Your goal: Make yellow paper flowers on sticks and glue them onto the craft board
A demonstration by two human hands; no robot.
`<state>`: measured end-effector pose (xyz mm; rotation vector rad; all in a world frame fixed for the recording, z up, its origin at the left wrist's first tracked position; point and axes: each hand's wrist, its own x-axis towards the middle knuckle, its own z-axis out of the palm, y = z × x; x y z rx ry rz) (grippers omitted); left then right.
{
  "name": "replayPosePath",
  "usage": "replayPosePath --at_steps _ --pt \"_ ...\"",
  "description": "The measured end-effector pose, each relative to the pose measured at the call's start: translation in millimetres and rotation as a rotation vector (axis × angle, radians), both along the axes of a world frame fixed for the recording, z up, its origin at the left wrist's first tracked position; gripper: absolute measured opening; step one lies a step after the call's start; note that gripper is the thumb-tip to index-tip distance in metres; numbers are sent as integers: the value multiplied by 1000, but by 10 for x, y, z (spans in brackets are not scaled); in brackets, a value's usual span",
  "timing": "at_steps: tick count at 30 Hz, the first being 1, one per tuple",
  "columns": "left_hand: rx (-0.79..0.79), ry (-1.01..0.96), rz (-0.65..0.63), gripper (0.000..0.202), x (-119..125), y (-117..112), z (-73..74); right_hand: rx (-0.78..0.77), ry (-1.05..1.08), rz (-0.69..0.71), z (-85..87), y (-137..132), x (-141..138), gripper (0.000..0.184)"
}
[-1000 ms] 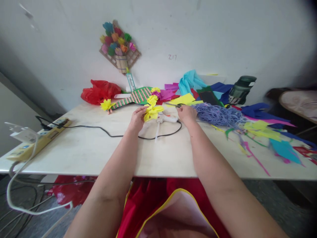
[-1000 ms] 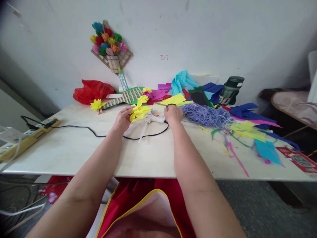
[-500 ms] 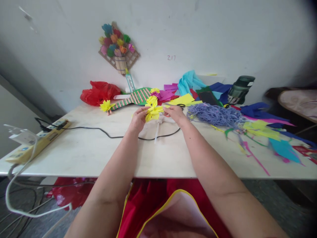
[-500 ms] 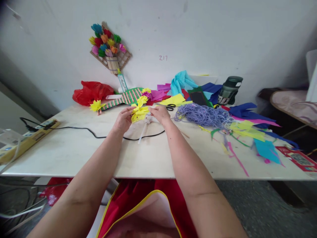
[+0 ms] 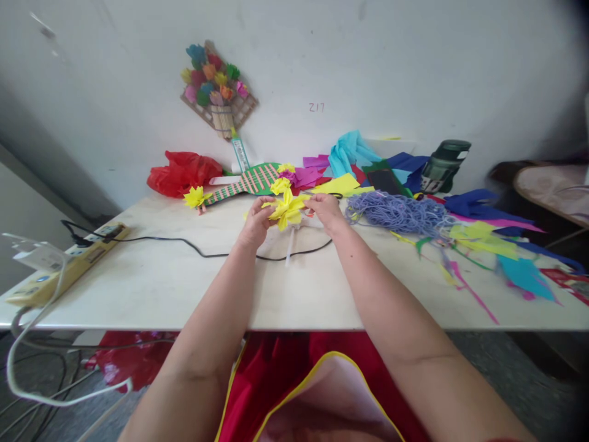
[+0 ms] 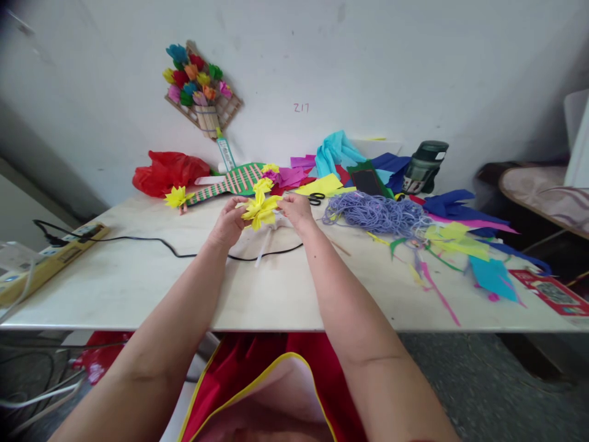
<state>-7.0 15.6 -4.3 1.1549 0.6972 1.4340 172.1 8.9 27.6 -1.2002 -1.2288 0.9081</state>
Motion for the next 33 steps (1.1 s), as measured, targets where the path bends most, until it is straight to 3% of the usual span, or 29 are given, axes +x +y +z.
replayPosePath --at_steps 7,14,24,33 --pt "-18 87 4 59 12 -7 -21 130 -231 14 -110 112 35 14" --pt "-47 152 14 52 30 -37 -14 109 -386 14 -116 133 15 10" --pt "6 198 6 33 24 -16 -20 111 -379 25 -121 120 -3 12" --pt "-4 161 -30 35 28 -39 -1 85 -241 52 -174 158 -21 9"
